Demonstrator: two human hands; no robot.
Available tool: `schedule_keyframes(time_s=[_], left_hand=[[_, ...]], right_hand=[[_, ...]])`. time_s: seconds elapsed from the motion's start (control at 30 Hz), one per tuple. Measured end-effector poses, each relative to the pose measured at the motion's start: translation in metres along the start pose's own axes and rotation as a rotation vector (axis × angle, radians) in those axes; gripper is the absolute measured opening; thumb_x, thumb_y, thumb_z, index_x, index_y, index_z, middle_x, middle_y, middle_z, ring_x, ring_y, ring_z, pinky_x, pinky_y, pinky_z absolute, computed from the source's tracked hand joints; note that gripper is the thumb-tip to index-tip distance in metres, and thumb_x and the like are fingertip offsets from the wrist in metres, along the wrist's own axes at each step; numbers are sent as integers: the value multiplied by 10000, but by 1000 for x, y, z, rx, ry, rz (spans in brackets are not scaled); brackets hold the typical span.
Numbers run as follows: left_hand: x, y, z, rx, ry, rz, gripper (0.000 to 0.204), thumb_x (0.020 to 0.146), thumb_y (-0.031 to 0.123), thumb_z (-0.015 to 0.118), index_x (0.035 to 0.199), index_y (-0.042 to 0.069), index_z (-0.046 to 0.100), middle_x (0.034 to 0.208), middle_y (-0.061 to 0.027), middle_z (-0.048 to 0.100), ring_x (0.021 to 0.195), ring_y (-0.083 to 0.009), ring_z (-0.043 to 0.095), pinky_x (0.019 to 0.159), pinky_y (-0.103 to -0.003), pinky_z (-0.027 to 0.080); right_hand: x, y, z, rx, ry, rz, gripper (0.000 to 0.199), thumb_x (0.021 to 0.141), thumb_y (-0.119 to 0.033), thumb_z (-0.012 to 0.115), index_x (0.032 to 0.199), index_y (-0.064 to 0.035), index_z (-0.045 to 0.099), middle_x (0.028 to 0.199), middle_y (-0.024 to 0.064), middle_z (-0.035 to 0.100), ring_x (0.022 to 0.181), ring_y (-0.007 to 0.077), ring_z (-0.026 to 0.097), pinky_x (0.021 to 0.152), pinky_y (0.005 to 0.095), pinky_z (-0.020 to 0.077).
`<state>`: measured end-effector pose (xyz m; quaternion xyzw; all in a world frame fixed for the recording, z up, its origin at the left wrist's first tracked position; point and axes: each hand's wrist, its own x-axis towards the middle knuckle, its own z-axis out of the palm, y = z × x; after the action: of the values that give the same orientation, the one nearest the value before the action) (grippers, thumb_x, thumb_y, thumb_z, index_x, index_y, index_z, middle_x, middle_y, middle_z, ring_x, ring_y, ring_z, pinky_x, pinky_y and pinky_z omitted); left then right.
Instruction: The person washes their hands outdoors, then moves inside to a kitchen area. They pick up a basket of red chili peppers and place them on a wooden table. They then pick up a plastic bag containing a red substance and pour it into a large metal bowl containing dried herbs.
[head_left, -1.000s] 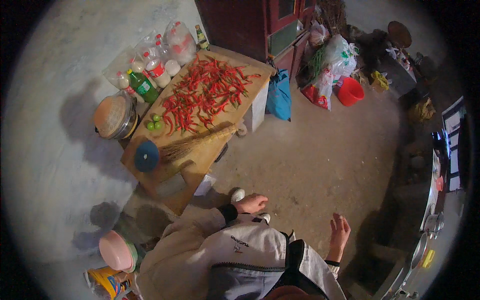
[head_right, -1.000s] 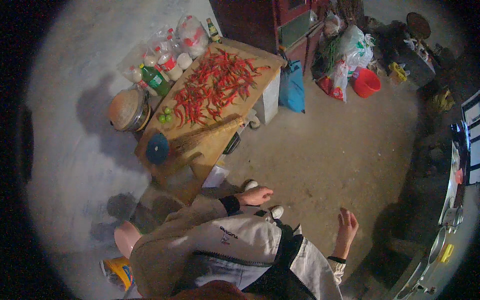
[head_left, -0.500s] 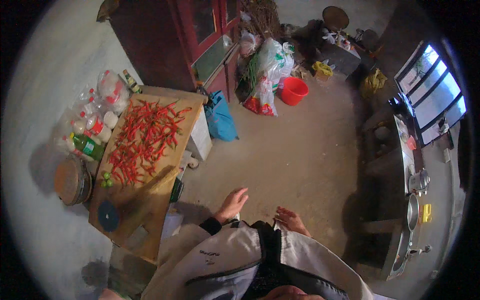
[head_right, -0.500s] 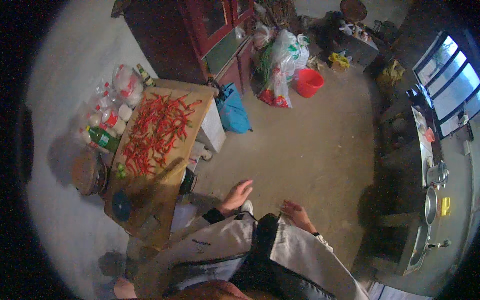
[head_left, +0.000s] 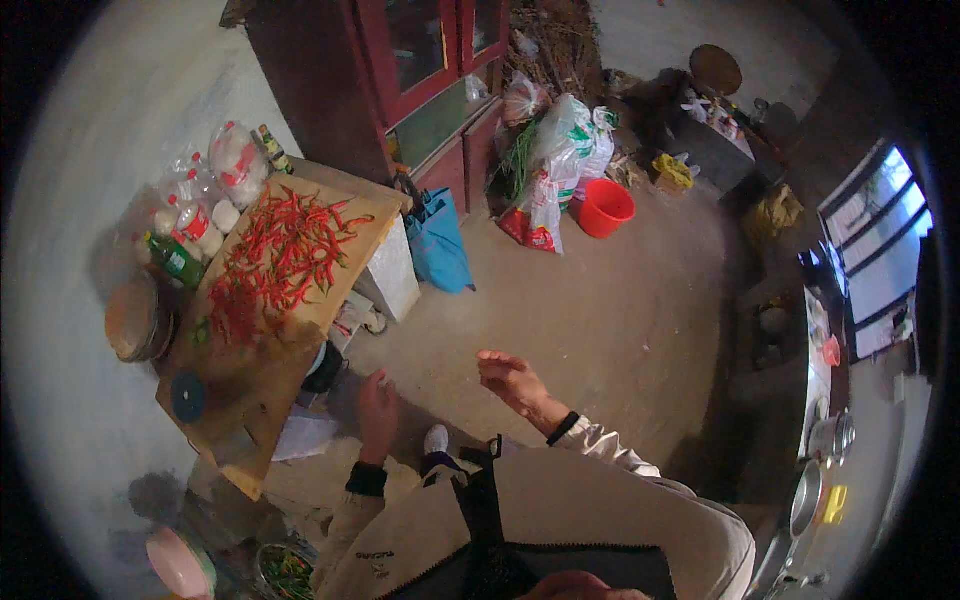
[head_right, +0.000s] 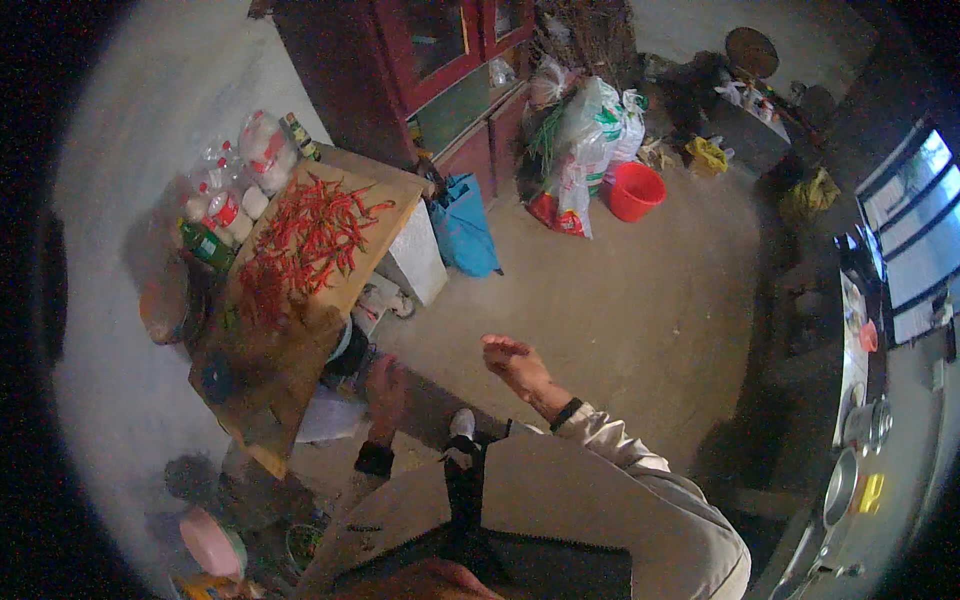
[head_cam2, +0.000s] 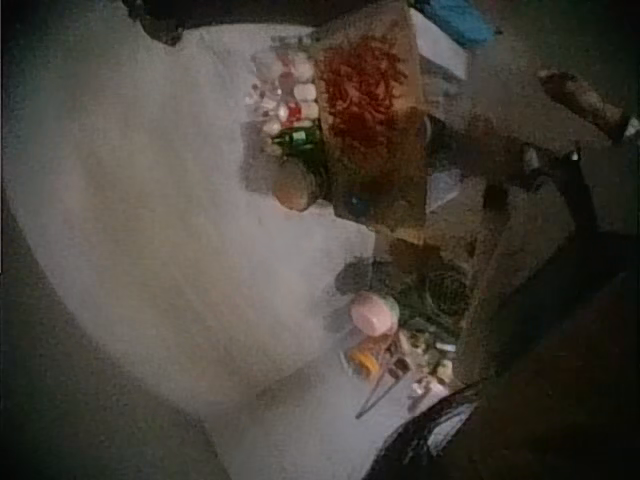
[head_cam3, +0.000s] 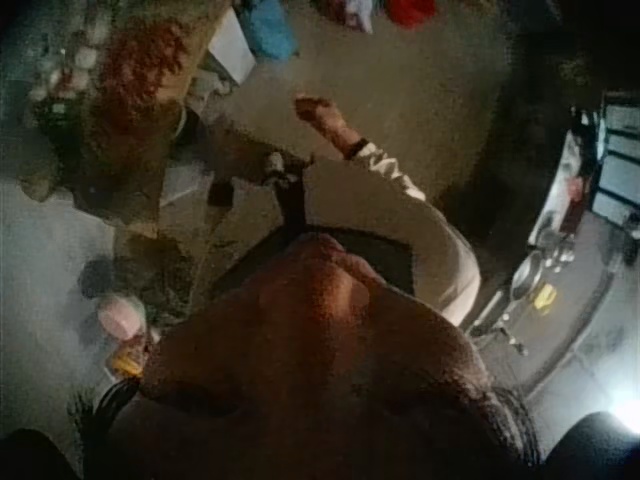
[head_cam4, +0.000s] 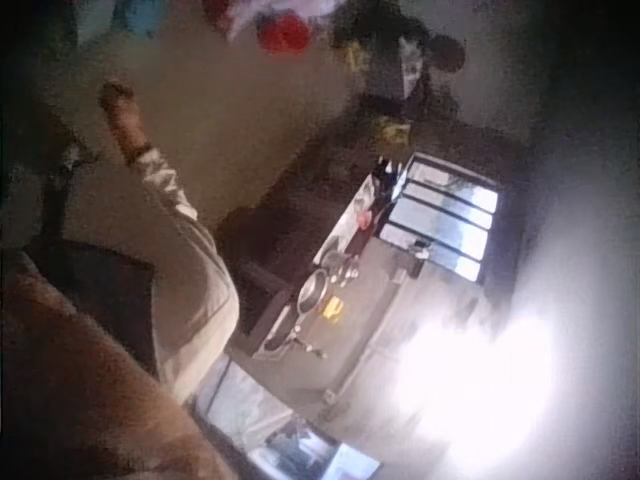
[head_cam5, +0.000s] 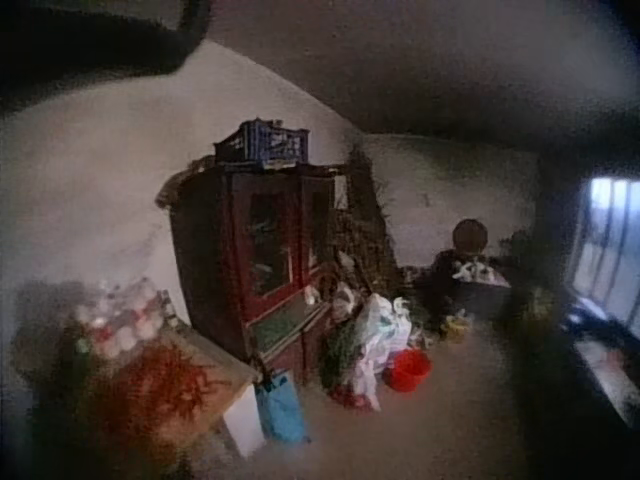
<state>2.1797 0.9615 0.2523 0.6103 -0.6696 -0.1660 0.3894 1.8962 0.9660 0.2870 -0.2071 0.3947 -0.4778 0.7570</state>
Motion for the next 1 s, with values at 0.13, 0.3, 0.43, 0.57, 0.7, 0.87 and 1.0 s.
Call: schedule_keyframes(time_s=[0.13,0.3,0.43,0.57,0.7,0.87,1.0], left_hand=[[-82,44,10,60,-18,-71,288,949,243,577,1129,23,624,993,-137,639,857,-289,589,781,-404,466],[-146,129,36,-446,-119,-550,264,937,254,618,1014,12,689,865,-87,684,686,-169,592,638,-321,473],[-186,156,9,-395,-1,-589,240,939,224,623,1030,18,706,864,-116,718,751,-176,666,674,-336,511],[-230,160,-20,-334,-25,-665,250,917,218,625,1041,14,699,910,-175,705,838,-279,684,772,-367,515],[-282,153,-35,-351,42,-590,243,897,234,629,1001,30,708,863,-193,686,791,-367,661,736,-431,516],[-367,157,-65,-216,116,-708,281,895,303,628,970,47,716,833,-205,673,772,-371,655,701,-448,507],[-426,165,-98,-175,159,-693,227,902,214,601,1033,57,699,872,-196,682,794,-380,648,689,-443,500]], right_hand=[[-19,1,-19,-85,-213,107,283,890,-36,615,1172,-10,611,1101,54,623,979,157,596,885,297,486],[-51,30,-18,-405,-466,275,260,917,-65,591,1165,9,621,1124,82,634,1028,179,618,906,302,498],[-68,51,0,-832,-640,189,243,928,-82,581,1142,21,629,1076,84,659,1004,154,618,896,297,502],[-92,57,26,-935,-779,325,300,932,-176,616,1153,26,640,1038,95,685,928,157,645,843,301,516],[-123,79,55,-978,-825,434,248,944,-114,568,1118,50,636,1024,115,685,949,183,660,861,306,526],[-170,147,81,-1035,-1080,555,273,952,-155,570,1124,49,629,1019,121,686,939,186,664,857,312,528],[-204,185,104,-1204,-1289,491,262,968,-155,547,1138,29,623,983,119,695,927,181,666,850,316,532]])
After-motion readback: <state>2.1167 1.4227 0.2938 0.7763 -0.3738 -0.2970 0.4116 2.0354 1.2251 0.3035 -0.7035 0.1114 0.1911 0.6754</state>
